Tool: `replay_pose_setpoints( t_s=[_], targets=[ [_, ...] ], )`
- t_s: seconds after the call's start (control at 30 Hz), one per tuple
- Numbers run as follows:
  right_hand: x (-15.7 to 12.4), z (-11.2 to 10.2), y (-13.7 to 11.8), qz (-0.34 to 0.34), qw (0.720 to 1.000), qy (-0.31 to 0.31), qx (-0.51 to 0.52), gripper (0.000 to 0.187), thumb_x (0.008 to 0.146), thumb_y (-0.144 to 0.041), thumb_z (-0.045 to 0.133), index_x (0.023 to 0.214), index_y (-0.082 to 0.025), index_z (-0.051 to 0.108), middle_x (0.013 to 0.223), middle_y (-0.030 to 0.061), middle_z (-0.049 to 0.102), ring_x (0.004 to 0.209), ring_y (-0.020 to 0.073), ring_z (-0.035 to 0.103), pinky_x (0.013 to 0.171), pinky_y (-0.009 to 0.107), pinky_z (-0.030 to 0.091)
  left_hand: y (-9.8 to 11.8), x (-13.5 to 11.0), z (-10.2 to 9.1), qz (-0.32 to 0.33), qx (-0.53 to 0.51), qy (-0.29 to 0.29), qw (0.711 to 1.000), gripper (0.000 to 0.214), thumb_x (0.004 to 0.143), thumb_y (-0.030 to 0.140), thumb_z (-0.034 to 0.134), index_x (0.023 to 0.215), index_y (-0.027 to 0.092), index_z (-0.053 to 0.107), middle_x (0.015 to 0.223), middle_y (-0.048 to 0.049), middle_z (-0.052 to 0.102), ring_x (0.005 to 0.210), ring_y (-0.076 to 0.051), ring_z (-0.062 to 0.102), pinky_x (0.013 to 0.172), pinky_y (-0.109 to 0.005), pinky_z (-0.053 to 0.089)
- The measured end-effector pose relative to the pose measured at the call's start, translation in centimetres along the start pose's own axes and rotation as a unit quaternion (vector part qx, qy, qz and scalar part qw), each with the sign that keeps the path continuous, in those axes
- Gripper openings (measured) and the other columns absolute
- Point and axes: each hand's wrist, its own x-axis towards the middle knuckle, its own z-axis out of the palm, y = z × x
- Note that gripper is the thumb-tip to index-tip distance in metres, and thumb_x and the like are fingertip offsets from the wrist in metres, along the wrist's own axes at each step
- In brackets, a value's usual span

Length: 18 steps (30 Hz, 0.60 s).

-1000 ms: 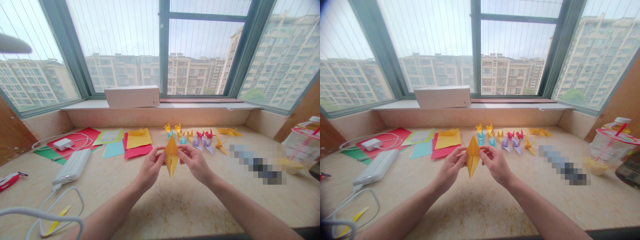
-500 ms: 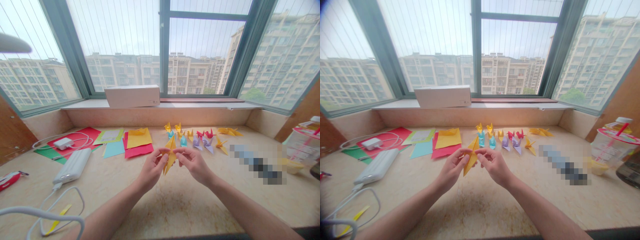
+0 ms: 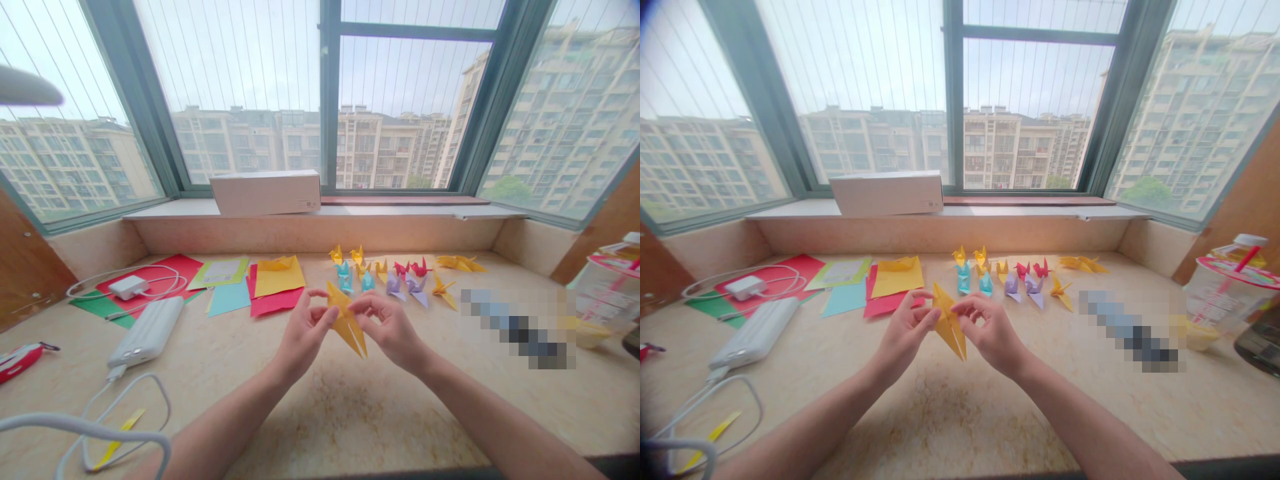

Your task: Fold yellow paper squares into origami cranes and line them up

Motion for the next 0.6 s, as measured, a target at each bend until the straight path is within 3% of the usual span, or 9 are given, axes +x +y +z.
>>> replay_pose_setpoints(
  t_s=[0.1, 0.2, 0.3, 0.6],
  targets=[
    [-0.13, 0.02, -0.25, -0.031, 0.999, -0.012, -0.032, 0.01, 0.086, -0.022, 0.06, 0.089, -0.022, 0.07, 0.084, 0.003, 0.064, 0.075, 0.0169, 0.058, 0.071, 0.033, 0.049, 0.09, 0.05, 0.01, -0.043, -0.026, 0.007, 0.999, 0.065, 0.077, 0.039, 0.077, 0.128, 0.018, 0.042, 0.077, -0.0038, 0.074, 0.071, -0.02, 0.07, 0.066, -0.026, 0.048],
    [-0.12, 0.11, -0.22, -0.021, 0.999, 0.015, -0.037, 0.017, 0.085, -0.024, 0.062, 0.101, -0.022, 0.068, 0.084, 0.0023, 0.066, 0.074, 0.017, 0.058, 0.071, 0.033, 0.048, 0.06, 0.19, 0.01, -0.049, -0.039, -0.033, 0.997, 0.048, 0.075, 0.038, 0.078, 0.112, 0.014, 0.06, 0.09, -0.0095, 0.075, 0.083, -0.022, 0.07, 0.076, -0.03, 0.05],
    [0.02, 0.16, 0.08, -0.003, 0.998, 0.038, -0.044, 0.02, 0.084, -0.027, 0.065, 0.103, -0.022, 0.069, 0.081, 0.002, 0.067, 0.074, 0.0177, 0.059, 0.071, 0.033, 0.047, -0.02, 0.25, 0.02, -0.047, -0.02, -0.054, 0.997, 0.03, 0.075, 0.036, 0.077, 0.094, 0.013, 0.072, 0.094, -0.0103, 0.075, 0.081, -0.021, 0.067, 0.071, -0.028, 0.049],
    [-0.02, 0.19, 0.66, 0.011, 0.994, 0.068, -0.083, 0.008, 0.082, -0.028, 0.07, 0.087, -0.023, 0.072, 0.079, 0.0022, 0.069, 0.072, 0.0192, 0.06, 0.07, 0.033, 0.047, 0.15, -0.46, 0.5, -0.1, -0.03, -0.038, 0.994, 0.025, 0.073, 0.034, 0.078, 0.088, 0.015, 0.072, 0.084, -0.0058, 0.073, 0.077, -0.019, 0.067, 0.068, -0.027, 0.049]
  ],
)
